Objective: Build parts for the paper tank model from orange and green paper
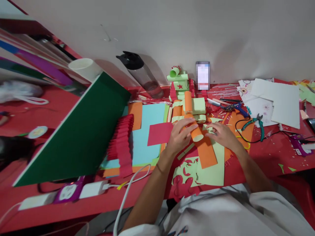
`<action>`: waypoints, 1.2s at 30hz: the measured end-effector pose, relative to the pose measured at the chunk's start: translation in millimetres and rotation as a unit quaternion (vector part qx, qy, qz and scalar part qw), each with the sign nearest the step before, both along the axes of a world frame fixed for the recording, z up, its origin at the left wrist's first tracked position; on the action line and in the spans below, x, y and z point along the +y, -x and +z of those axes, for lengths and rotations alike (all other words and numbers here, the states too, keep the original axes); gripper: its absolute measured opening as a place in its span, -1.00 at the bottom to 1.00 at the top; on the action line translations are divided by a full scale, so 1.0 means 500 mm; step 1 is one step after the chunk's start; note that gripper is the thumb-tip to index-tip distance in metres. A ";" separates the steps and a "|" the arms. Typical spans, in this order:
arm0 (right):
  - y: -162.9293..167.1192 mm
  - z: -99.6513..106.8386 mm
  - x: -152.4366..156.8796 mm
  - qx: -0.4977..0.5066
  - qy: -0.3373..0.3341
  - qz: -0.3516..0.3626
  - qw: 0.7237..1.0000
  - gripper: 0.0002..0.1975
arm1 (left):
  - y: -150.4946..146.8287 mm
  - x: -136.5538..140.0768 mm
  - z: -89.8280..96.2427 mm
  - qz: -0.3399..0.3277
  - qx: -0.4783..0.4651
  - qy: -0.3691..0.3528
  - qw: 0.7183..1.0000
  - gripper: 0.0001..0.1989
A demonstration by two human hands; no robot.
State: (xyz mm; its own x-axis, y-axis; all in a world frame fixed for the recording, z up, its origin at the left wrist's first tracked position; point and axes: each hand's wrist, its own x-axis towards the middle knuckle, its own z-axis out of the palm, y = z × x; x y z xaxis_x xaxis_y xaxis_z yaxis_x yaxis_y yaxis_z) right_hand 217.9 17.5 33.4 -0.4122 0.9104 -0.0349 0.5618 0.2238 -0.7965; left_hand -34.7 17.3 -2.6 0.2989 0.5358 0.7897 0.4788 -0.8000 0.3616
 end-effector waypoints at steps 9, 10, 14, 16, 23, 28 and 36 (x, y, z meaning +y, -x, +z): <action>-0.027 0.028 -0.003 0.215 0.151 0.067 0.963 -0.44 | -0.052 -0.037 0.004 -0.102 0.128 -0.040 0.986 -0.56; -0.027 0.028 -0.002 0.217 0.155 0.066 0.961 -0.46 | -0.056 -0.038 0.002 -0.102 0.133 -0.039 0.985 -0.56; -0.024 0.024 0.003 0.226 0.162 0.071 0.958 -0.55 | -0.069 -0.038 -0.004 -0.106 0.148 -0.020 0.983 -0.48; -0.026 0.018 0.008 0.229 0.153 0.044 0.960 -0.57 | -0.071 -0.037 -0.003 -0.101 0.142 -0.007 0.985 -0.46; -0.054 0.002 0.076 0.156 0.050 -0.044 0.985 -0.56 | -0.032 -0.016 0.000 0.043 0.088 0.097 0.990 -0.59; -0.043 0.007 0.146 -0.017 -0.008 -0.015 1.000 -0.54 | -0.004 -0.012 -0.001 0.017 0.233 0.173 0.957 -0.43; -0.001 0.013 0.168 -0.178 -0.079 -0.029 0.980 -0.49 | -0.014 -0.021 -0.017 0.057 0.278 0.230 0.931 -0.46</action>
